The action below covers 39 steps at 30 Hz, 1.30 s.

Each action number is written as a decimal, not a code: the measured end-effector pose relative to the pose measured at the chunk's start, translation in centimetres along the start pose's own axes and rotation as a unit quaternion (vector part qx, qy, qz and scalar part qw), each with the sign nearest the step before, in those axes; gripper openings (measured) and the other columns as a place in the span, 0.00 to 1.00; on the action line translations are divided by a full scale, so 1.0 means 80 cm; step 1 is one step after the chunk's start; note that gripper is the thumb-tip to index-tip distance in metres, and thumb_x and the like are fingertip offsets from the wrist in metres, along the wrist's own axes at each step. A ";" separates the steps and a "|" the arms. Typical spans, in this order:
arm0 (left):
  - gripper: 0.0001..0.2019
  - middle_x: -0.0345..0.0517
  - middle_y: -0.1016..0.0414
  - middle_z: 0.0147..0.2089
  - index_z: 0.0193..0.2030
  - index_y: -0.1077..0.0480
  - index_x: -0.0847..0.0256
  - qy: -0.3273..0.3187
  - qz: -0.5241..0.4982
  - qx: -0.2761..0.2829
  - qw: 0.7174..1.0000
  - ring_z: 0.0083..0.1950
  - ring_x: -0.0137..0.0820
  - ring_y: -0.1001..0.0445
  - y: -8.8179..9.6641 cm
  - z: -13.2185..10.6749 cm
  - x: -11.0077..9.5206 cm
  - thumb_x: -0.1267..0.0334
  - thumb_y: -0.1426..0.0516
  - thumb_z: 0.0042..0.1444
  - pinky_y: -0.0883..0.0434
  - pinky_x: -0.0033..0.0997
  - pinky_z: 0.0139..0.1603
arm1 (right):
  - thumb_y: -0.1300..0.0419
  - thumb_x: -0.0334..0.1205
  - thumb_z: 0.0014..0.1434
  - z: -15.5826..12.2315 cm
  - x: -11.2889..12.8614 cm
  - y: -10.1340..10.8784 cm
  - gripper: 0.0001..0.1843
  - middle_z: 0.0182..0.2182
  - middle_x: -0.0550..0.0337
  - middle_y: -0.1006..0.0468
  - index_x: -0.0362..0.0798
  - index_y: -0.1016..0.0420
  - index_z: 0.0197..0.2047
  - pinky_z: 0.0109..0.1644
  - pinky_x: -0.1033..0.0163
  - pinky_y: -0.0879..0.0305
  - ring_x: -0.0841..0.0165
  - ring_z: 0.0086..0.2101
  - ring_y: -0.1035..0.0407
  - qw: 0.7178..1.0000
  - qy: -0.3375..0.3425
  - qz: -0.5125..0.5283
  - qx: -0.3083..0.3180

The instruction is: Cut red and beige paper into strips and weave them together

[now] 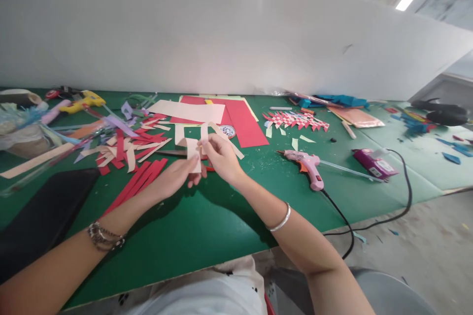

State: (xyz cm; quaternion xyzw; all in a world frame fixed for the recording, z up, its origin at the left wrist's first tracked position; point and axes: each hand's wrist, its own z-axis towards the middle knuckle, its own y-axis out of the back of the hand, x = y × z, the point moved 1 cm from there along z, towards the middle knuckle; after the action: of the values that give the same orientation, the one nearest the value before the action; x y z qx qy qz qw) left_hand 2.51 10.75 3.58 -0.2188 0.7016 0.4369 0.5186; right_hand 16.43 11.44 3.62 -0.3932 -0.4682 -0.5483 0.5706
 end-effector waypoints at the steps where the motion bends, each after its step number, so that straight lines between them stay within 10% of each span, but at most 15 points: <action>1: 0.25 0.40 0.34 0.18 0.21 0.34 0.62 0.015 0.046 0.048 0.998 0.19 0.26 0.36 0.003 -0.002 -0.002 0.47 0.59 0.57 0.39 0.25 0.23 | 0.50 0.47 0.58 0.002 0.005 0.005 0.12 0.20 0.66 0.35 0.46 0.34 0.33 0.20 0.70 0.46 0.78 0.17 0.43 1.000 0.011 -0.023 0.010; 4: 0.25 0.38 0.38 0.14 0.15 0.38 0.61 0.029 0.174 0.073 0.982 0.15 0.24 0.40 0.019 -0.009 -0.008 0.46 0.54 0.54 0.44 0.26 0.20 | 0.51 0.47 0.60 0.005 0.028 0.021 0.14 0.22 0.64 0.34 0.45 0.34 0.31 0.23 0.70 0.44 0.78 0.20 0.42 0.993 0.051 -0.098 0.050; 8: 0.21 0.36 0.39 0.18 0.20 0.37 0.61 -0.062 0.225 -0.140 0.962 0.20 0.25 0.39 0.048 -0.006 -0.019 0.46 0.50 0.53 0.43 0.25 0.22 | 0.54 0.46 0.62 0.003 0.069 0.035 0.18 0.22 0.63 0.34 0.44 0.36 0.26 0.28 0.70 0.41 0.77 0.23 0.39 0.978 0.078 -0.131 0.140; 11: 0.24 0.47 0.32 0.45 0.46 0.36 0.60 -0.169 0.200 -0.252 0.932 0.42 0.34 0.31 0.061 0.007 -0.028 0.47 0.42 0.45 0.33 0.31 0.39 | 0.53 0.45 0.62 0.007 0.095 0.035 0.18 0.22 0.63 0.33 0.44 0.35 0.26 0.27 0.70 0.41 0.78 0.22 0.39 0.972 0.097 -0.106 0.186; 14: 0.32 0.52 0.41 0.59 0.56 0.42 0.58 -0.231 0.168 -0.212 0.935 0.57 0.41 0.40 0.064 0.024 -0.040 0.47 0.41 0.45 0.39 0.39 0.55 | 0.52 0.45 0.62 0.018 0.112 0.031 0.17 0.21 0.64 0.33 0.45 0.35 0.26 0.25 0.70 0.41 0.79 0.21 0.40 0.973 0.129 -0.048 0.186; 21: 0.16 0.45 0.25 0.36 0.44 0.31 0.59 -0.218 -0.157 -0.102 0.958 0.42 0.34 0.27 0.064 0.052 -0.056 0.53 0.50 0.57 0.33 0.38 0.49 | 0.51 0.47 0.61 0.038 0.119 0.026 0.15 0.19 0.66 0.36 0.46 0.36 0.27 0.23 0.71 0.42 0.79 0.20 0.41 0.976 0.153 0.077 0.137; 28: 0.13 0.47 0.26 0.41 0.39 0.29 0.59 -0.215 -0.077 0.034 0.973 0.47 0.36 0.29 0.050 0.044 -0.057 0.54 0.43 0.52 0.34 0.33 0.47 | 0.48 0.44 0.60 0.039 0.110 0.022 0.11 0.20 0.67 0.36 0.47 0.34 0.30 0.23 0.71 0.43 0.80 0.18 0.43 0.969 0.145 0.139 0.145; 34: 0.13 0.41 0.30 0.24 0.31 0.28 0.62 -0.174 -0.199 -0.015 0.964 0.30 0.27 0.30 0.062 0.048 -0.049 0.55 0.47 0.55 0.32 0.28 0.38 | 0.49 0.43 0.60 0.040 0.108 0.028 0.12 0.19 0.68 0.36 0.47 0.36 0.28 0.24 0.71 0.43 0.80 0.19 0.42 0.973 0.147 0.120 0.134; 39: 0.12 0.43 0.27 0.34 0.39 0.29 0.58 -0.122 -0.388 -0.132 0.904 0.36 0.28 0.28 0.090 0.046 -0.050 0.62 0.52 0.56 0.31 0.29 0.38 | 0.49 0.41 0.59 0.042 0.101 0.025 0.14 0.20 0.65 0.33 0.45 0.37 0.25 0.26 0.70 0.42 0.79 0.21 0.39 0.967 0.070 -0.024 0.244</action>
State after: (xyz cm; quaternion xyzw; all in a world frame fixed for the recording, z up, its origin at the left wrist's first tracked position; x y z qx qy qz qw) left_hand 0.48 17.06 9.75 -0.4847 0.4286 0.3131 0.6952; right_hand 17.77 12.77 12.36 -0.1916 -0.5560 -0.4573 0.6671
